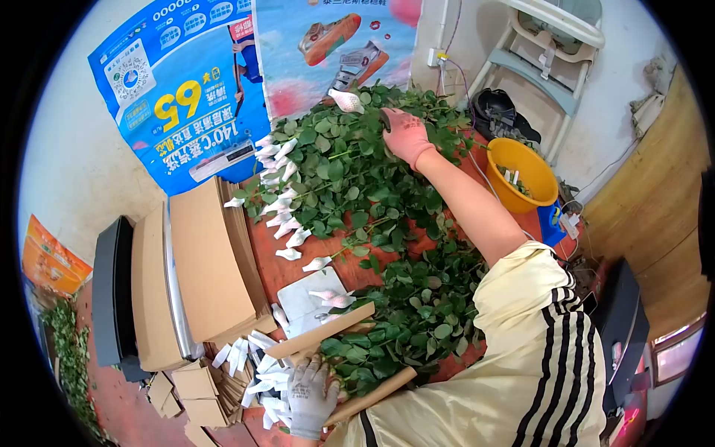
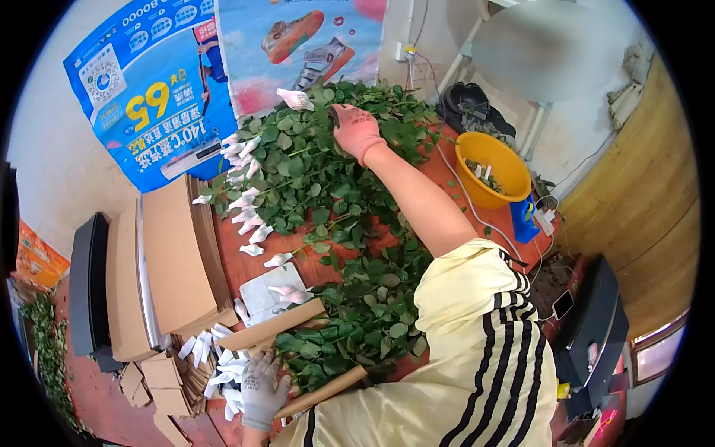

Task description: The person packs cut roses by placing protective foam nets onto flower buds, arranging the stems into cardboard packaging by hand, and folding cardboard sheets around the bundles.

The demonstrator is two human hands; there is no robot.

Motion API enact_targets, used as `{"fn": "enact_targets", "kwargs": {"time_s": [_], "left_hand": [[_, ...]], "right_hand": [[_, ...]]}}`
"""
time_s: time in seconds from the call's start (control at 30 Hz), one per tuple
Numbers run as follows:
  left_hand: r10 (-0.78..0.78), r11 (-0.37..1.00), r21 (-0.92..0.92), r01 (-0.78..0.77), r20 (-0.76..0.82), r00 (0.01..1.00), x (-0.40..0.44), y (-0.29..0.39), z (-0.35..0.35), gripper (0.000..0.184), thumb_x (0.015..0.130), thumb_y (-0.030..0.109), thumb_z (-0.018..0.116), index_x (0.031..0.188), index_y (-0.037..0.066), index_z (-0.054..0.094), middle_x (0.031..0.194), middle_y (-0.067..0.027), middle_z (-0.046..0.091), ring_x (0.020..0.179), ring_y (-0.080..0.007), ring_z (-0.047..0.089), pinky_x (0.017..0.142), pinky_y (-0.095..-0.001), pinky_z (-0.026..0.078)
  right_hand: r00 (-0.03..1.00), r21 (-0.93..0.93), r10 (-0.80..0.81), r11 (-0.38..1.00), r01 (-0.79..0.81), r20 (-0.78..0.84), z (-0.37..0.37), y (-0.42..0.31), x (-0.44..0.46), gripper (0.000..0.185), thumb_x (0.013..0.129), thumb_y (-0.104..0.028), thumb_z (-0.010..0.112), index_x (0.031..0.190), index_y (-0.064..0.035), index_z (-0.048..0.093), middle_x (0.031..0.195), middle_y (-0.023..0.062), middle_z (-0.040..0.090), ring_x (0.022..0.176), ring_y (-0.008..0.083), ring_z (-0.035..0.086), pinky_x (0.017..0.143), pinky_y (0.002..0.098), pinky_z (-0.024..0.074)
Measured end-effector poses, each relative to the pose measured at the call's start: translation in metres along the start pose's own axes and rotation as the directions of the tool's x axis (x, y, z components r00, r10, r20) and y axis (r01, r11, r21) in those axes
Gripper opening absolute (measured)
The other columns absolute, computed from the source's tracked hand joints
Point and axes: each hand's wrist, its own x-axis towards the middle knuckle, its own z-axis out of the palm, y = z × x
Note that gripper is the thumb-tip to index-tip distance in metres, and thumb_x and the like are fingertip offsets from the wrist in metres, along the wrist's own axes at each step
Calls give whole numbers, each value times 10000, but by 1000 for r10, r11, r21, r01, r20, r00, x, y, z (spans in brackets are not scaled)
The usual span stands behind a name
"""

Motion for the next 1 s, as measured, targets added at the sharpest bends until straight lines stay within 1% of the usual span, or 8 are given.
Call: {"fn": "enact_targets", "kwargs": {"time_s": [0.17,0.37,0.43,0.5,0.57,0.73,0.87,1.0], "left_hand": [[-10,1000,13,10,29,1000,3,2,-4,426,749,272,625,1084,8,631,1247,-175,546,1196,-340,461,1016,-448,335],[-4,1000,-9,4,-18,1000,0,-3,1,431,754,281,630,1092,15,632,1241,-177,552,1202,-338,460,1015,-438,346],[-27,999,-23,27,-13,1000,0,-2,1,428,755,282,631,1091,15,632,1239,-175,553,1202,-339,461,1017,-437,345],[-49,998,-41,49,-14,999,1,-1,-1,426,757,282,633,1090,16,632,1238,-173,555,1202,-340,462,1020,-436,343],[-49,998,-28,49,10,999,3,-1,-2,422,755,279,636,1086,15,632,1234,-173,558,1198,-342,468,1021,-435,342],[5,1000,-30,-6,-26,1000,3,-7,3,415,736,268,646,1064,13,640,1230,-179,558,1198,-342,470,1018,-436,345],[4,999,-44,-5,-24,1000,5,-4,3,403,718,254,648,1039,10,647,1227,-184,555,1195,-348,464,1008,-451,350],[-9,999,-40,6,-68,998,4,-4,4,411,709,263,654,1053,39,642,1188,-155,575,1141,-355,485,975,-466,363]], "right_hand": [[978,5,-49,999,49,203,22,-17,-8,400,826,-220,560,1207,-103,526,1172,128,571,1074,301,555,918,389,445],[993,196,-23,981,0,113,133,-25,-8,419,811,-148,512,1221,-67,518,1166,210,552,1083,317,551,942,388,429],[971,58,-236,969,239,-45,144,-40,-32,361,775,-142,506,1122,-58,554,1092,202,580,1010,322,578,880,401,456],[901,103,-300,954,281,314,140,-52,-60,269,737,-156,507,976,-41,552,987,152,606,907,315,598,779,420,478],[754,112,-470,873,475,460,173,-48,-97,194,715,-176,514,866,-55,524,895,106,608,832,273,605,697,419,477],[528,-115,-381,720,684,759,182,-43,-145,419,713,-264,637,1059,-48,542,985,105,623,950,242,609,775,403,473],[459,-28,-360,762,647,812,163,-43,-140,330,795,-189,575,1108,-87,567,1097,114,605,1013,262,596,850,377,466],[591,86,-361,894,440,721,86,-40,-119,271,777,-152,575,1045,-135,613,1080,79,633,1007,247,604,863,362,468]]}}
